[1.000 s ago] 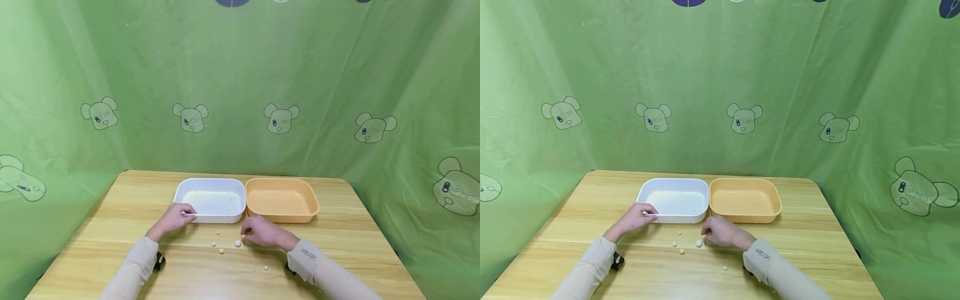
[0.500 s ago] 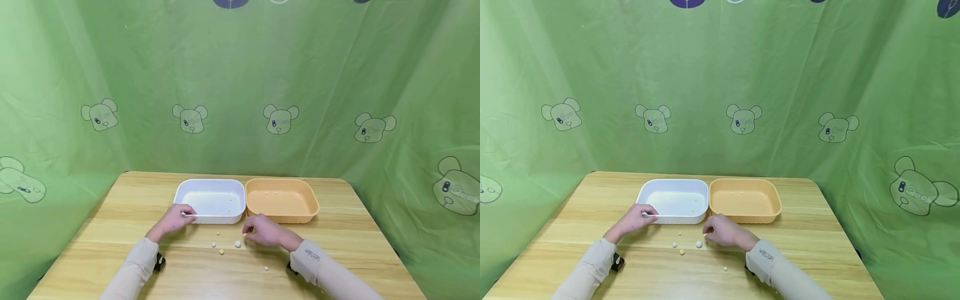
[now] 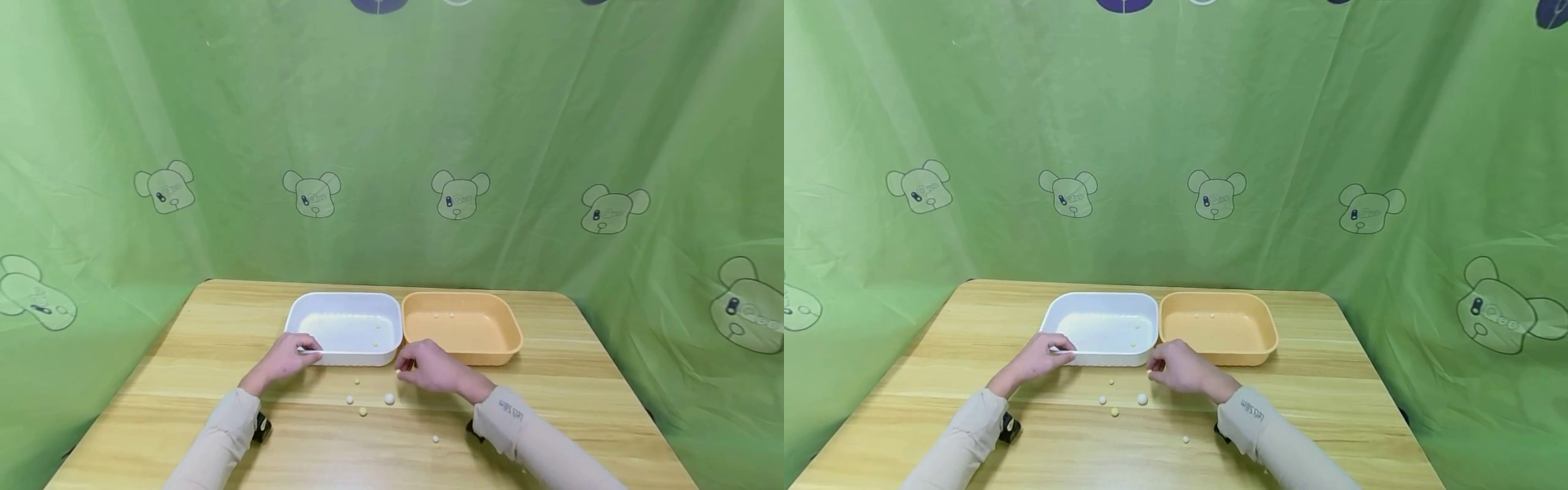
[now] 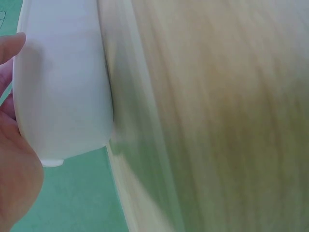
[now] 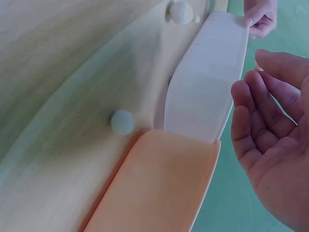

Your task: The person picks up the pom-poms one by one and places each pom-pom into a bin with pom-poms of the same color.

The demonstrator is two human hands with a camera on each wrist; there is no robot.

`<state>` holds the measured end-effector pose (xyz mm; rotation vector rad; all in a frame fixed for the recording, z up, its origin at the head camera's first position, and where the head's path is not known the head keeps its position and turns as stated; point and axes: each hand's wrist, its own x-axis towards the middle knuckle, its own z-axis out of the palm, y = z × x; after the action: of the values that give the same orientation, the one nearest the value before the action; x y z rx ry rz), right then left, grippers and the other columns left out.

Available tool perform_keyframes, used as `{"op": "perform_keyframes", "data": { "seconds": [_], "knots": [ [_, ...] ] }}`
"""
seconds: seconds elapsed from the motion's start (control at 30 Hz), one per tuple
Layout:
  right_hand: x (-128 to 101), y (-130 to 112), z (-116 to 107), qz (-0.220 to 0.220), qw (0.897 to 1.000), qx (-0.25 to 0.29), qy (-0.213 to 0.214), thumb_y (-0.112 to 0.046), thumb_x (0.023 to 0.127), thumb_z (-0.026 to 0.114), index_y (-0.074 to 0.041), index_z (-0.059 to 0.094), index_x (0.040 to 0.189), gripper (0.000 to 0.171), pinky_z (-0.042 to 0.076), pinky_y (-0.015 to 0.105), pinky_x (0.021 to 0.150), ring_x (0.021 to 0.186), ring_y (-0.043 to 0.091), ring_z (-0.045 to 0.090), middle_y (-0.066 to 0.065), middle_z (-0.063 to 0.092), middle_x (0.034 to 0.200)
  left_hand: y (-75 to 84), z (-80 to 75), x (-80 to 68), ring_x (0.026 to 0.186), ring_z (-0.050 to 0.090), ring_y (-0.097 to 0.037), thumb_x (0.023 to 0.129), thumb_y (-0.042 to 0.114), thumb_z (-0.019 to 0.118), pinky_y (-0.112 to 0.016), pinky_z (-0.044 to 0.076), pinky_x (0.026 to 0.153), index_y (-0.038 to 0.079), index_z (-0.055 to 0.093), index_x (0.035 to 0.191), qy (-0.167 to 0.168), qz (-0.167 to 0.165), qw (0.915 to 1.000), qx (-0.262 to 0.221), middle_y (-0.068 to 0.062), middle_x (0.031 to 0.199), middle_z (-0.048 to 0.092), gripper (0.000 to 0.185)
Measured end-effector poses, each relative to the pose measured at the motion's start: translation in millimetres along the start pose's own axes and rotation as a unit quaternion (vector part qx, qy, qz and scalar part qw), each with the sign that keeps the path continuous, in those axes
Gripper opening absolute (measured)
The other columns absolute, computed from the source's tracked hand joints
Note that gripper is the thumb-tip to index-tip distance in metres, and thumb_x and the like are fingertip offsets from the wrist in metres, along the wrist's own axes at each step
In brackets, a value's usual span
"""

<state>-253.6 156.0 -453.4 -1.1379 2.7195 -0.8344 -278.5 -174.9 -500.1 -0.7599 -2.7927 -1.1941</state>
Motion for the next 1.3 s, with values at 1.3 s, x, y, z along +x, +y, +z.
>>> {"op": "perform_keyframes", "data": {
  "seconds": [1.3],
  "knots": [
    [52, -3, -26, 0.075, 0.996, 0.005, 0.038, -0.006, 0.084, 0.065, -0.003, 0.069, 0.093, 0.010, 0.049, 0.024, 0.068, 0.072, 0.008, 0.056, -0.005, 0.062, 0.077, -0.1, -1.8, -0.2, 0.079, 0.060, -0.008, 0.087, 0.022, 0.067, -0.031, 0.049, 0.078, 0.014, 0.071, 0.085, -0.002, 0.019, 0.9998, 0.004, 0.013, 0.081, 0.065, 0.009]
  ]
}}
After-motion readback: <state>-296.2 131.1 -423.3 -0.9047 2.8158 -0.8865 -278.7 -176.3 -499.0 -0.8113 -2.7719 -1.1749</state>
